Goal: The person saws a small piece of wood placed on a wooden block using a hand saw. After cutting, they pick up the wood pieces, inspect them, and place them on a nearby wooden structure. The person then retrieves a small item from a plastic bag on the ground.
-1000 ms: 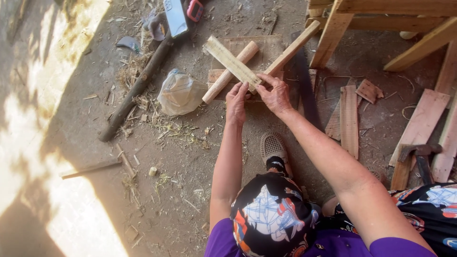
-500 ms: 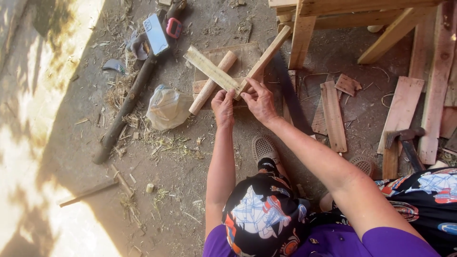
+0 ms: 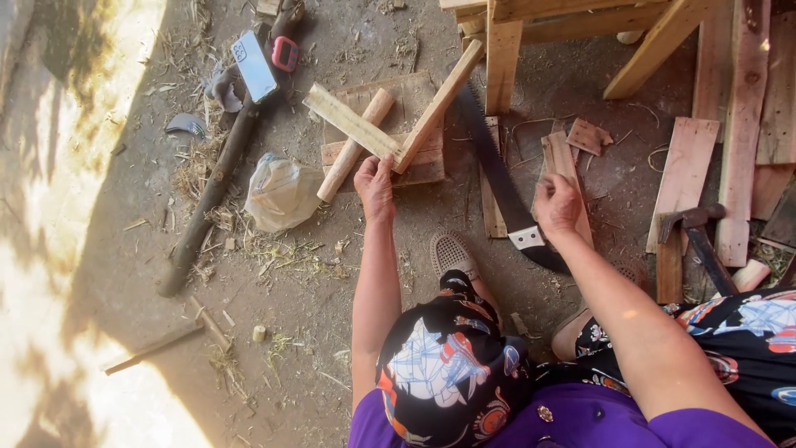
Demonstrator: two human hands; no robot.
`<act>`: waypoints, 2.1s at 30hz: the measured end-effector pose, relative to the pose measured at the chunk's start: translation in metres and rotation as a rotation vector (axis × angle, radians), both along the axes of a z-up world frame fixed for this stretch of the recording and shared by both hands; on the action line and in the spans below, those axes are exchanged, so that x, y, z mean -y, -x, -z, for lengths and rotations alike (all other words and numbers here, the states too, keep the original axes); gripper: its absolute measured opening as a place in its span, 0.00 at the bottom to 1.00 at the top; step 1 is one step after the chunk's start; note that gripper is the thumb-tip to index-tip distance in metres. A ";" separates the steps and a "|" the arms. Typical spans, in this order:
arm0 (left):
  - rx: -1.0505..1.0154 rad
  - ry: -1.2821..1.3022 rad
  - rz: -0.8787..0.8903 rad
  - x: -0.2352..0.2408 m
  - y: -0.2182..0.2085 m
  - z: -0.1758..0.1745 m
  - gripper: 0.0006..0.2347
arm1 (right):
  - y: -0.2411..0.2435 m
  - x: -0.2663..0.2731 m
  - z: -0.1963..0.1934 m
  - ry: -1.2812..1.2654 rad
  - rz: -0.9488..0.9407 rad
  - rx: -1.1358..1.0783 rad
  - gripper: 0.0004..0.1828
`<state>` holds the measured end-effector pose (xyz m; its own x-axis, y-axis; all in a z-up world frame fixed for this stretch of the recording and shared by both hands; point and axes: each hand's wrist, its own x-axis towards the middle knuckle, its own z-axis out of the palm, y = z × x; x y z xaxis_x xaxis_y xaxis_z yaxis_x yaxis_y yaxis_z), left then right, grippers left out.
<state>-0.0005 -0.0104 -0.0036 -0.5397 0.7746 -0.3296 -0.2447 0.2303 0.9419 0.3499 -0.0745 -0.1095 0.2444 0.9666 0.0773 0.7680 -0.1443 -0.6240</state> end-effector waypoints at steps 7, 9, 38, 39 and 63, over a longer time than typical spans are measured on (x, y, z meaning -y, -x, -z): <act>-0.011 -0.002 -0.006 0.002 -0.001 0.001 0.05 | 0.034 -0.001 -0.012 0.280 -0.219 0.150 0.28; -0.028 0.003 -0.009 0.001 -0.001 0.000 0.04 | 0.037 0.002 0.009 0.415 -0.270 0.245 0.29; -0.184 0.045 -0.063 -0.001 -0.025 -0.003 0.06 | 0.208 -0.188 -0.106 -0.245 -0.833 0.075 0.26; -0.208 0.054 -0.064 -0.002 -0.026 0.002 0.06 | 0.214 -0.196 -0.117 -0.185 -0.866 0.151 0.31; -0.334 -0.007 0.055 0.007 -0.019 -0.028 0.09 | 0.230 -0.252 -0.087 0.041 -1.017 0.261 0.21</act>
<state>0.0180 -0.0172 0.0245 -0.5744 0.8072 -0.1364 0.0901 0.2279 0.9695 0.1196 0.1777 -0.0226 -0.7034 0.7103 -0.0264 0.6491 0.6268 -0.4310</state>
